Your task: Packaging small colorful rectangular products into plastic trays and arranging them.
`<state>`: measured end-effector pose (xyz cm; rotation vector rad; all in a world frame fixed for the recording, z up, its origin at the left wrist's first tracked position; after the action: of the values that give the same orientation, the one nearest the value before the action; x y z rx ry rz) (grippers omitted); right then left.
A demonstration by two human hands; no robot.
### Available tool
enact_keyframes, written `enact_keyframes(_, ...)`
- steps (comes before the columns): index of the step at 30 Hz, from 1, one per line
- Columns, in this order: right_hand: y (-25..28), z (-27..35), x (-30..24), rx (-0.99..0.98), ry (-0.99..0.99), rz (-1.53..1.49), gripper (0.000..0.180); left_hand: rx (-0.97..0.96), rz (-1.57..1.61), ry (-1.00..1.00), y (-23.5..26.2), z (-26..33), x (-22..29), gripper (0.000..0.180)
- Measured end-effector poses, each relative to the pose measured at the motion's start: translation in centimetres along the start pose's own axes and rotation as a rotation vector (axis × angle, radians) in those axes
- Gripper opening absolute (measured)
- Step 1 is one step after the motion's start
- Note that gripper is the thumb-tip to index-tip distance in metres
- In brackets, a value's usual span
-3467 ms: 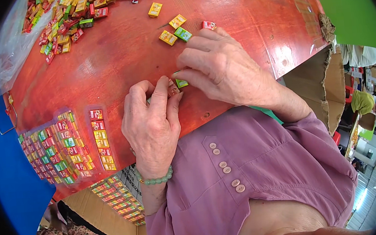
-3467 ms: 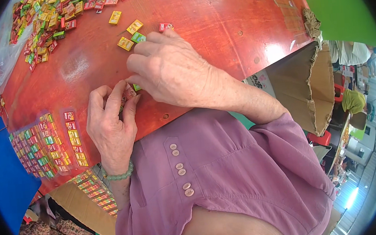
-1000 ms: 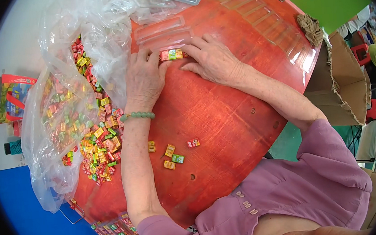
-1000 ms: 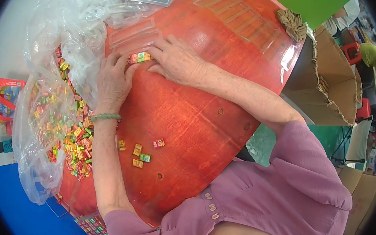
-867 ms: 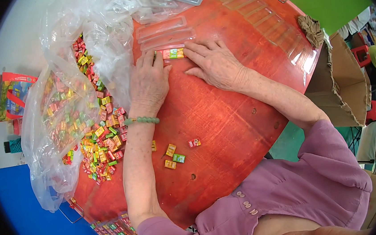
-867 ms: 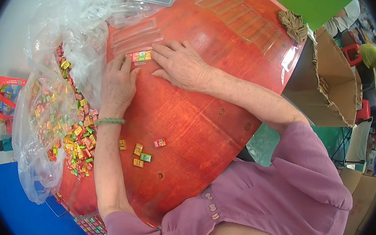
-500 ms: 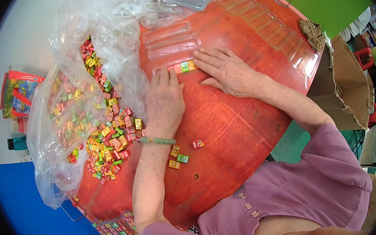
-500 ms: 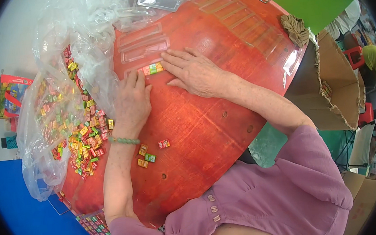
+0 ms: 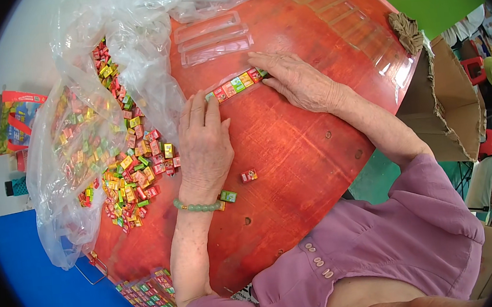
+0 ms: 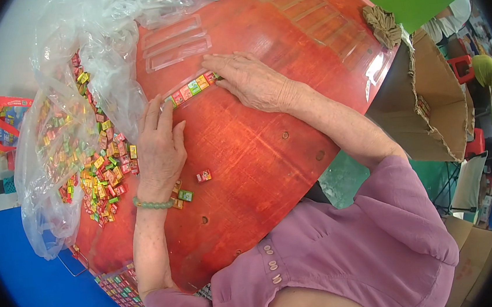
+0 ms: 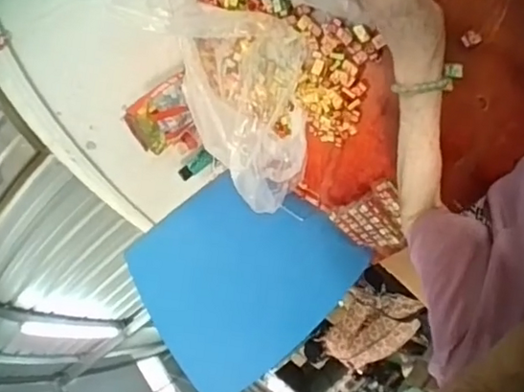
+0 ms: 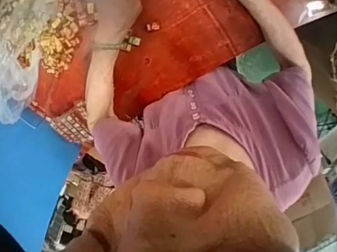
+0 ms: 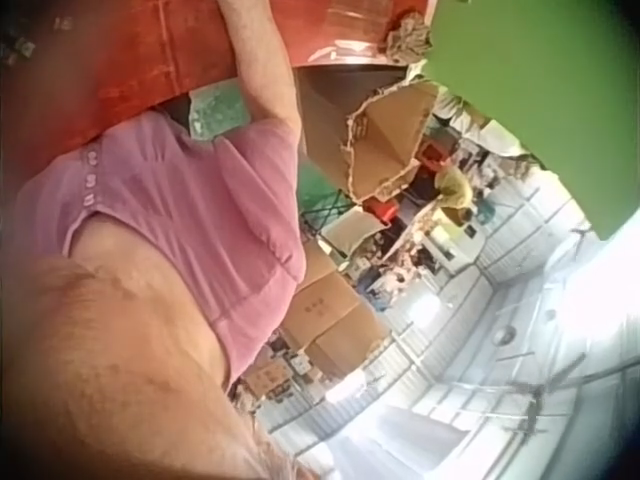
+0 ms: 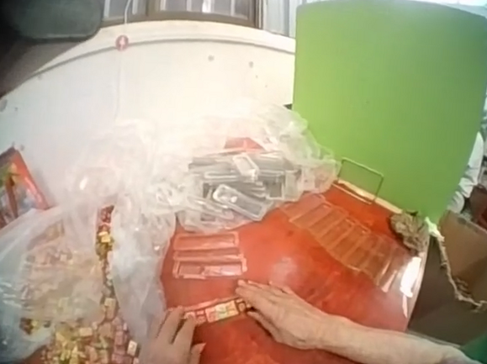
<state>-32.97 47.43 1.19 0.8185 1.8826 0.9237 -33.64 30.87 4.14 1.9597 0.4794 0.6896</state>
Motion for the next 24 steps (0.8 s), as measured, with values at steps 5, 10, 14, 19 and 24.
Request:
enact_keyframes(5, 1.1, 0.2, 0.4, 0.081, -0.008, -0.059, 0.036, -0.066, 0.046, 0.076, -1.2, 0.5, -0.9, 0.052)
enact_keyframes(10, 1.8, -0.1, 0.3, 0.145, 0.015, -0.076, 0.026, -0.068, 0.015, 0.070, -1.3, 0.7, -0.8, 0.052)
enact_keyframes(14, 2.3, -0.3, -0.1, 0.139, 0.066, -0.027, 0.022, -0.060, 0.032, 0.067, -1.2, 0.8, -0.8, 0.052)
enact_keyframes(19, 1.9, -0.8, 0.1, 0.064, 0.044, -0.018, 0.020, -0.064, 0.000, 0.068, -1.5, 0.9, -0.8, 0.052)
enact_keyframes(24, 0.9, -1.2, -0.5, 0.038, 0.110, 0.020, 0.022, -0.075, -0.056, 0.061, -1.7, 0.7, -0.4, 0.052)
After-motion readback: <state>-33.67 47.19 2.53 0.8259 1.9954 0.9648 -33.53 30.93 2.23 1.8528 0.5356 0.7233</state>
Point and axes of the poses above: each hand's wrist, its own z-axis away from the middle knuckle, its own y-axis out of the back of the hand, x = y × z, the point moved 10 cm from there along -z, towards the middle knuckle
